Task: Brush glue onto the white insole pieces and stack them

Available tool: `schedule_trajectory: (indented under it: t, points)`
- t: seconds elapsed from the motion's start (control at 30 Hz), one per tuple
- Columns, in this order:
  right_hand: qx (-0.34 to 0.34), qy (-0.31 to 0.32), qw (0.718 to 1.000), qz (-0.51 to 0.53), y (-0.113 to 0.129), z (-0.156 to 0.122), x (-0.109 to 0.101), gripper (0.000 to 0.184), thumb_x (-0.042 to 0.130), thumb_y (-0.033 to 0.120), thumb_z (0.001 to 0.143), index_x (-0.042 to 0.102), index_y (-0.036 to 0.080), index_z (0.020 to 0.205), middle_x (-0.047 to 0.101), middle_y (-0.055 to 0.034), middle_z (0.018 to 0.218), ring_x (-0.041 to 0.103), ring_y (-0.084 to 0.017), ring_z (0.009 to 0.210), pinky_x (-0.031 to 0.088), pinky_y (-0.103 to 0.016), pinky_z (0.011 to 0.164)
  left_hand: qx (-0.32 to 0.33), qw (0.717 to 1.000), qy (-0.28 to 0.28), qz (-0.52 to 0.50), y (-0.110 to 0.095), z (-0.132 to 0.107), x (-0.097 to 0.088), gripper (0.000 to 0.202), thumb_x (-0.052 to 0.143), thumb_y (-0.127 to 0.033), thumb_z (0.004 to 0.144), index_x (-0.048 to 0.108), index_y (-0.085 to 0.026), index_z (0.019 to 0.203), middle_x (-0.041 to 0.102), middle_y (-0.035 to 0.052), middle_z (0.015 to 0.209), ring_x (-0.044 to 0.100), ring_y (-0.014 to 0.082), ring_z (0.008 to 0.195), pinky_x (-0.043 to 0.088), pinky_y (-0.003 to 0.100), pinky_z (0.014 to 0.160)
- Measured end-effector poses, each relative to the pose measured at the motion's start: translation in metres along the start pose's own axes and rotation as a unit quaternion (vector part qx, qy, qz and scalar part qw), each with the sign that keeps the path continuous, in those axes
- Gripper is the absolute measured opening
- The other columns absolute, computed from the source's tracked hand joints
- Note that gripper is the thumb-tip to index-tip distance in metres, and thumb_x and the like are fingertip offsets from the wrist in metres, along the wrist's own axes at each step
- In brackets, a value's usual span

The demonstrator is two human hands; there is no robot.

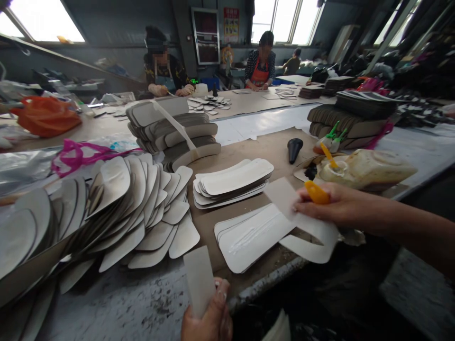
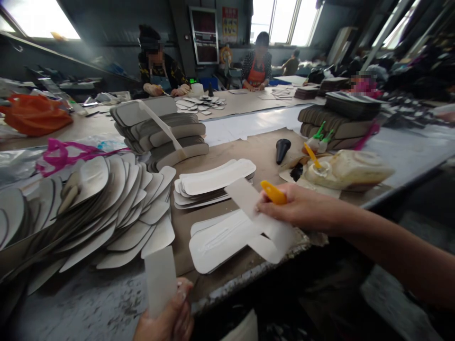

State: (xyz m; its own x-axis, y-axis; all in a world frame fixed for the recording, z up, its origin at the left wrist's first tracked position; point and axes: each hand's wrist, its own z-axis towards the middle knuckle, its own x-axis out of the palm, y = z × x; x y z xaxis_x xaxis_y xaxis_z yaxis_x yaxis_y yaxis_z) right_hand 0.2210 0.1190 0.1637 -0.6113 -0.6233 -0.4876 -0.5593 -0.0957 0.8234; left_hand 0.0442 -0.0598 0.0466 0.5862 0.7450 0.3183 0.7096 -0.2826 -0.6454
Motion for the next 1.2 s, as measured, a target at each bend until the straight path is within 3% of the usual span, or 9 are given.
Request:
schedule_trajectory:
  t: [0.07,0.17,0.3,0.6,1.03,1.2]
  points:
    - [-0.020,0.098,0.989,-0.111,0.004,0.013,0.007,0.024,0.055,0.032,0.074,0.053,0.016,0.055,0.043,0.0028,0.054,0.035,-0.008,0.048,0.028,-0.023,0.045,0.055,0.998,-0.028,0.033,-0.010,0.008,0.004,0.054,0.080,-0.048,0.040,0.052,-0.017,0.075,0.032,-0.0123,0.031,0.024,0.0026,0.029,0.017,0.015,0.031]
    - [-0.029,0.221,0.958,-0.180,0.014,0.032,0.023,0.027,0.052,0.030,0.074,0.048,0.016,0.052,0.039,0.0040,0.051,0.032,-0.008,0.047,0.026,-0.023,0.043,0.092,0.990,-0.031,0.099,-0.016,0.016,0.011,0.053,0.076,-0.049,0.046,0.050,-0.016,0.079,0.037,-0.0110,0.035,0.028,0.0035,0.030,0.022,0.016,0.031]
    - [-0.008,0.298,0.925,-0.234,0.026,0.054,0.042,0.025,0.056,0.031,0.071,0.049,0.016,0.052,0.041,0.0048,0.048,0.035,-0.007,0.045,0.025,-0.021,0.042,0.085,0.989,-0.019,0.122,-0.015,0.021,0.013,0.049,0.074,-0.047,0.051,0.050,-0.016,0.081,0.036,-0.0110,0.038,0.027,0.0036,0.033,0.021,0.016,0.032]
    - [-0.010,0.320,0.896,-0.306,0.025,0.082,0.062,0.020,0.056,0.033,0.073,0.061,0.015,0.065,0.054,0.0008,0.057,0.045,-0.011,0.051,0.030,-0.021,0.045,0.061,0.989,-0.038,0.132,-0.017,0.021,0.014,0.050,0.074,-0.047,0.050,0.051,-0.015,0.081,0.036,-0.0107,0.041,0.028,0.0031,0.036,0.021,0.016,0.035]
    - [-0.032,0.318,0.880,-0.352,0.021,0.086,0.064,0.029,0.053,0.036,0.073,0.068,0.012,0.079,0.064,-0.0062,0.068,0.048,-0.013,0.052,0.032,-0.023,0.046,0.070,0.980,-0.094,0.159,-0.013,0.025,0.018,0.044,0.071,-0.046,0.052,0.053,-0.016,0.079,0.038,-0.0092,0.038,0.031,0.0064,0.035,0.024,0.019,0.035]
    - [-0.034,0.317,0.877,-0.361,0.022,0.084,0.063,0.028,0.054,0.035,0.073,0.069,0.012,0.080,0.065,-0.0069,0.069,0.050,-0.013,0.054,0.032,-0.022,0.048,0.091,0.972,-0.116,0.182,-0.016,0.024,0.023,0.042,0.075,-0.046,0.049,0.055,-0.017,0.073,0.047,-0.0053,0.044,0.042,0.0106,0.041,0.028,0.021,0.038]
